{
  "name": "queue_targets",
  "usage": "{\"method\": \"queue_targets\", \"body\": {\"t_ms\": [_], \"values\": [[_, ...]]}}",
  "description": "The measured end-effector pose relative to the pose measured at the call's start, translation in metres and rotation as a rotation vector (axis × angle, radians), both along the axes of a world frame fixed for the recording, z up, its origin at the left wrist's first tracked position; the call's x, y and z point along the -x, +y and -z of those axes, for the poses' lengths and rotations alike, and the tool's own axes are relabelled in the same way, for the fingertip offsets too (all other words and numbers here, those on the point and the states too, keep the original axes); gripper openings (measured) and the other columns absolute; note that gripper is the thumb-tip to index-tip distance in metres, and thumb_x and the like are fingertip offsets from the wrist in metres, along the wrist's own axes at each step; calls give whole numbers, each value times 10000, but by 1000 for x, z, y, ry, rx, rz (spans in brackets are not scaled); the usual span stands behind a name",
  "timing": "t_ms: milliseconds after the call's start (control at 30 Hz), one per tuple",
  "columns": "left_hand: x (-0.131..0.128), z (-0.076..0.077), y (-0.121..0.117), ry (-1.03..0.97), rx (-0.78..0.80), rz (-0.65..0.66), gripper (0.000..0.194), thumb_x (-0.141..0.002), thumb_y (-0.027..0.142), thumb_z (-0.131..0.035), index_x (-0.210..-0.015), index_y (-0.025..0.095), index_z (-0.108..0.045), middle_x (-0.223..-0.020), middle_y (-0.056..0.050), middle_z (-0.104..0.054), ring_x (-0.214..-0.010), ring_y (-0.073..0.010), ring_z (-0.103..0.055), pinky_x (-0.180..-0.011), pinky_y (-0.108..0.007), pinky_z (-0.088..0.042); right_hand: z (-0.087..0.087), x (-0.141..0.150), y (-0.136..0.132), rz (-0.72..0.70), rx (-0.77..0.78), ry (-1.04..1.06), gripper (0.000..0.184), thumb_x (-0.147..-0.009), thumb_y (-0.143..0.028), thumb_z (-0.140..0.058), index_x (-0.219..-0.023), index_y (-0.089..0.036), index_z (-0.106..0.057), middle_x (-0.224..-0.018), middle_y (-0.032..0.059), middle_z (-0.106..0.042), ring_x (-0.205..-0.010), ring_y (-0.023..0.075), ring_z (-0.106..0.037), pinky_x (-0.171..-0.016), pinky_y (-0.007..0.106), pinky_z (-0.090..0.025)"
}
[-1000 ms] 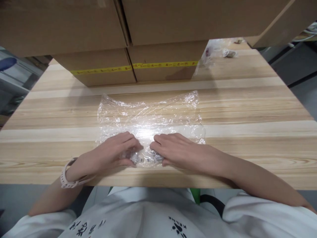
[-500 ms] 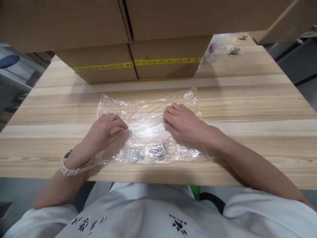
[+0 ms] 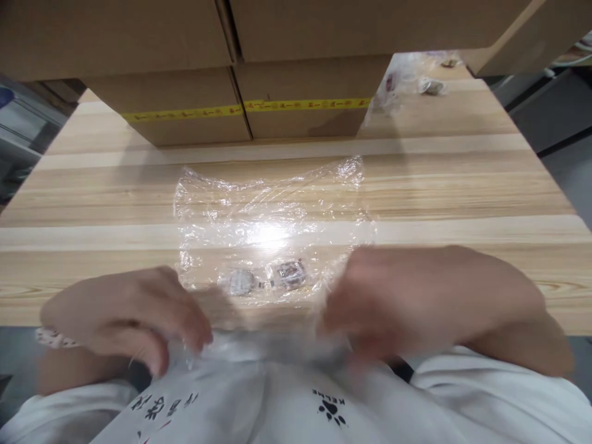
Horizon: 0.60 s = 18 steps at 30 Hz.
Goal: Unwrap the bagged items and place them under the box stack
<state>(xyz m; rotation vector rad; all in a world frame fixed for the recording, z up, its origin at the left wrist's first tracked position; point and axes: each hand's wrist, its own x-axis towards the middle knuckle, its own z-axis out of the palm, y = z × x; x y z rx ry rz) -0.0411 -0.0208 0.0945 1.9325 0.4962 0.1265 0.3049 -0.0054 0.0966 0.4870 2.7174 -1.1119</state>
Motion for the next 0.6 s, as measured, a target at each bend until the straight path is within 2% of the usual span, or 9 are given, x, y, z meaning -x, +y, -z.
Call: {"method": "queue_targets", "body": {"t_ms": [67,100,133,233,267,333,400,467,600], "values": [[1,-3,-4,21,99,70,145,-958,377,-699,-1031,409,-820,-825,-40,-804,-627,-175,-745,-571,-252,-596,-18,-2,-9,-230,315,-65,490,-1037,-637,-443,-1288,-325,-726,-934,53,-776,-835,201,-716,-723,300,-498],[2,-3,-5,40,110,44,173,-981,368,-660,-1044,409,-816,-834,-41,-804,-629,-176,-744,-575,-262,-598,-21,-1,-10,-258,396,-69,504,-1054,-621,-408,-1326,-318,-706,-966,58,-781,-860,196,-726,-725,294,-501],[1,-1,-6,69,83,-13,203,-1007,360,-614,-1044,396,-810,-848,-40,-803,-648,-176,-744,-594,-274,-598,-20,2,-8,-187,390,-57,513,-1076,-603,-356,-1296,-311,-717,-970,58,-780,-861,191,-727,-724,291,-500],[-2,14,-6,183,-243,-243,229,-1042,375,-546,-1044,302,-763,-941,-44,-775,-774,-179,-726,-662,-288,-560,5,14,2,127,109,24,489,-1112,-521,-317,-1107,-281,-743,-960,52,-745,-830,192,-684,-708,315,-464],[-3,22,-6,238,-375,-288,213,-1031,388,-563,-1071,272,-737,-1004,-54,-755,-838,-189,-710,-674,-289,-538,18,17,4,194,-27,39,420,-1104,-494,-372,-1084,-271,-727,-993,54,-728,-858,204,-664,-721,328,-444],[-7,39,-8,351,-559,-289,235,-981,391,-637,-1151,235,-677,-1135,-81,-700,-956,-223,-664,-677,-294,-497,44,23,6,221,-231,39,271,-1056,-463,-512,-1119,-256,-676,-1089,66,-687,-938,233,-621,-738,341,-401],[-10,55,-11,442,-623,-239,331,-916,332,-708,-1215,226,-613,-1225,-99,-650,-1042,-254,-618,-686,-303,-470,65,26,3,195,-319,32,228,-1023,-419,-582,-1160,-241,-614,-1140,79,-645,-976,246,-579,-748,338,-368],[-14,66,-14,482,-626,-208,385,-872,260,-729,-1222,221,-574,-1238,-102,-625,-1065,-264,-592,-697,-313,-452,75,29,-1,174,-329,30,176,-1027,-352,-572,-1147,-224,-574,-1135,85,-619,-978,243,-553,-763,336,-355],[-19,70,-19,469,-611,-198,336,-867,194,-664,-1186,201,-557,-1179,-99,-612,-1039,-258,-574,-731,-340,-454,69,34,-3,135,-299,14,89,-1044,-270,-509,-1068,-205,-564,-1108,87,-606,-986,239,-540,-771,336,-354]]}}
